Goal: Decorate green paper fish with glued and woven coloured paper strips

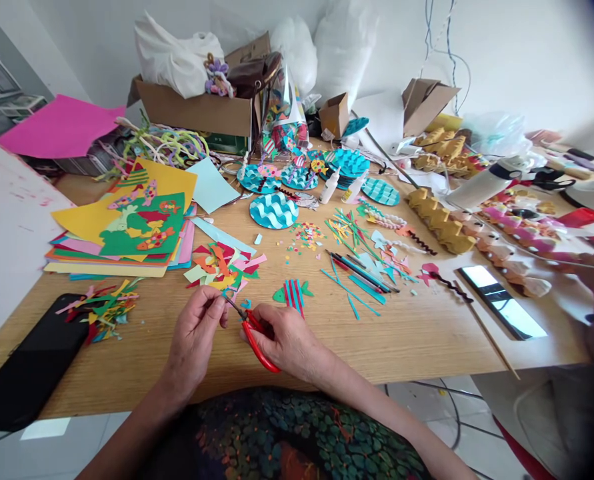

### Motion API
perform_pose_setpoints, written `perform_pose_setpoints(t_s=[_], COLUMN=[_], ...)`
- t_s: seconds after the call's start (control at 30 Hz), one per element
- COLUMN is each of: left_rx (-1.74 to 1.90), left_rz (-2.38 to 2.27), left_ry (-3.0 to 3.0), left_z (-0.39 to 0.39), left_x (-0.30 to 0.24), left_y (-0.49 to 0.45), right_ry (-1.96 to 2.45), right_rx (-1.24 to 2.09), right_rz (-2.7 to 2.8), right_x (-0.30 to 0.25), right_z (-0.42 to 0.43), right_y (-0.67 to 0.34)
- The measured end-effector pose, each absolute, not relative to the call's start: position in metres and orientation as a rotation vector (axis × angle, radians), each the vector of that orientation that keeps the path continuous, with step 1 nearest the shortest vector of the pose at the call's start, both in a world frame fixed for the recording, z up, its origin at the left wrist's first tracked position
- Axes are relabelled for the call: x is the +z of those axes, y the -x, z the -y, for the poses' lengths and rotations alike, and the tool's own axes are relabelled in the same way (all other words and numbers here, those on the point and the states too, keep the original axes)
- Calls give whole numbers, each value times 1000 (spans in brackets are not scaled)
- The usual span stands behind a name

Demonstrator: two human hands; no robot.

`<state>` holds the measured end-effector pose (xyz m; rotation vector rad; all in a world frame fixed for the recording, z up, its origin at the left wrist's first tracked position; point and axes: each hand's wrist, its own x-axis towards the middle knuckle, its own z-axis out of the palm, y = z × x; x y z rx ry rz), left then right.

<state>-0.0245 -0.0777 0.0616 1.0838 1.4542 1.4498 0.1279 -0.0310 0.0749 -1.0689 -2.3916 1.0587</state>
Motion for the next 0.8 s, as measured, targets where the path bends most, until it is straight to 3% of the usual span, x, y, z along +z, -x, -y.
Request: perform_pose_setpoints(t_s=[0.8], left_rx=[1345], left_rz=[-1518], left_ry=[-1040], left_z=[97], left_x=[41], left_y=[27], right_ry=[1027], right_rx=[1171], right_rz=[2311], right_x=[57], right_z=[49], right_y=[-134])
